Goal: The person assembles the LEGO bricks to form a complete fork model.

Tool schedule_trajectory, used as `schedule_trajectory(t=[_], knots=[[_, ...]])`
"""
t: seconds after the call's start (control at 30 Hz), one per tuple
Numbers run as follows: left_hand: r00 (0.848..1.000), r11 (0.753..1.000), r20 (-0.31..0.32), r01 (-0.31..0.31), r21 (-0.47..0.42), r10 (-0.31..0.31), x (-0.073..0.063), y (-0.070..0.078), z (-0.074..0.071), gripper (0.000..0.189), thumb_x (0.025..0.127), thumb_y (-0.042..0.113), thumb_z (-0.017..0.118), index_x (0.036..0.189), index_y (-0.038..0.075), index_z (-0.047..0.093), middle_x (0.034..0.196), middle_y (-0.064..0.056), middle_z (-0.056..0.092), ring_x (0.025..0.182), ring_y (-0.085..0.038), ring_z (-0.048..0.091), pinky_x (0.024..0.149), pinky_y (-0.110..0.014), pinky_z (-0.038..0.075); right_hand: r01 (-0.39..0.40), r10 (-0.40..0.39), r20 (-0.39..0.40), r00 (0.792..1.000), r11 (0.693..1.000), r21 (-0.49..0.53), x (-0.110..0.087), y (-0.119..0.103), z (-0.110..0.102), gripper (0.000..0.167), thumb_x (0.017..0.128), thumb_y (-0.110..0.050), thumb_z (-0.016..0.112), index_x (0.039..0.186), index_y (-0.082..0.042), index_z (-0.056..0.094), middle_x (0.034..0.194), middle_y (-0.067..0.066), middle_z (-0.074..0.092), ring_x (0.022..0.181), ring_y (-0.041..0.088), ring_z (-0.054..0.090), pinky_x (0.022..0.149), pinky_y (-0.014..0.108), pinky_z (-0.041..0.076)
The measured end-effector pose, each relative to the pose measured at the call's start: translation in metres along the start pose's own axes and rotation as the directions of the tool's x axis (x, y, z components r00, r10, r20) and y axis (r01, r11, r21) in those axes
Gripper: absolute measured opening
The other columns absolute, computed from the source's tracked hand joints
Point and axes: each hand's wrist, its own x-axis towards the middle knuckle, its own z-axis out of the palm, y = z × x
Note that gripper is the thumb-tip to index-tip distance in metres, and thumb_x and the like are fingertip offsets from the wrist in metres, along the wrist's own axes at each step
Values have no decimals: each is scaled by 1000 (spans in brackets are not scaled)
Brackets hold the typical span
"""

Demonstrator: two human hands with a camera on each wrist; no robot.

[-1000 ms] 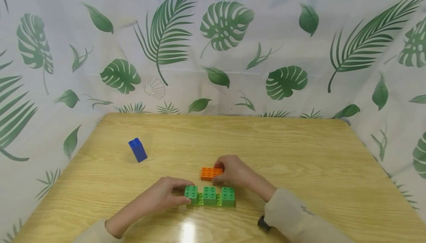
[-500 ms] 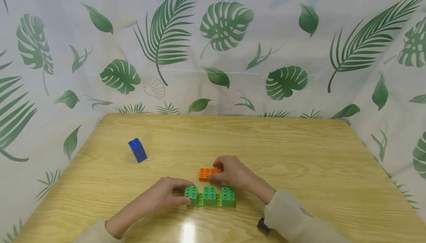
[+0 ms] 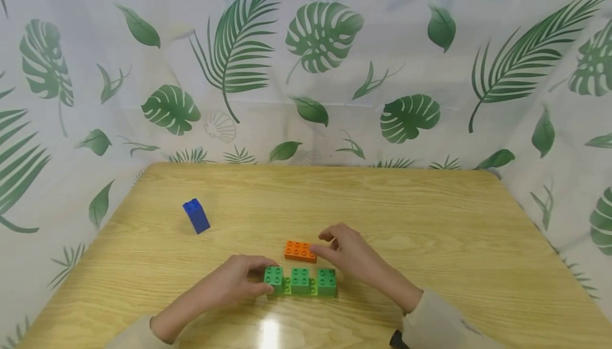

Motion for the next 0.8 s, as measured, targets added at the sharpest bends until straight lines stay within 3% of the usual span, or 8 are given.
schedule_trajectory(t=[0.23, 0.37, 0.53, 0.8], knots=[[1000, 1000, -6, 4, 16, -4, -2, 1, 1, 41, 93, 20, 79, 131, 6, 69, 122, -4, 71, 110, -16, 65, 94, -37, 53, 38, -37, 31, 999, 999, -34, -1, 6, -3, 41, 100, -30, 71, 123, 3, 68, 112, 9, 70, 92, 15, 64, 77, 31, 55], [1000, 1000, -6, -8, 24, 8, -1, 1, 2, 41, 94, 20, 79, 130, 7, 69, 119, -2, 71, 104, -13, 64, 91, -34, 53, 68, -67, 52, 996, 998, -17, -1, 6, -4, 39, 101, -30, 70, 121, 3, 69, 107, 5, 70, 89, 13, 64, 75, 28, 55], [1000, 999, 3, -15, 43, 15, 0, 3, 2, 38, 94, 20, 78, 129, 7, 68, 108, 4, 69, 91, -8, 59, 82, -30, 51, 78, -80, 92, 993, 997, 18, -5, 7, -4, 40, 102, -35, 68, 120, 0, 69, 103, 1, 69, 88, 13, 63, 75, 30, 55], [1000, 998, -10, -15, 68, 16, 1, 6, 6, 38, 93, 13, 78, 127, 4, 65, 107, 1, 70, 94, -9, 64, 83, -26, 54, 154, -157, 160, 974, 988, 35, -13, 28, 4, 42, 98, -39, 72, 120, -3, 69, 104, 0, 68, 87, 14, 60, 70, 32, 53]])
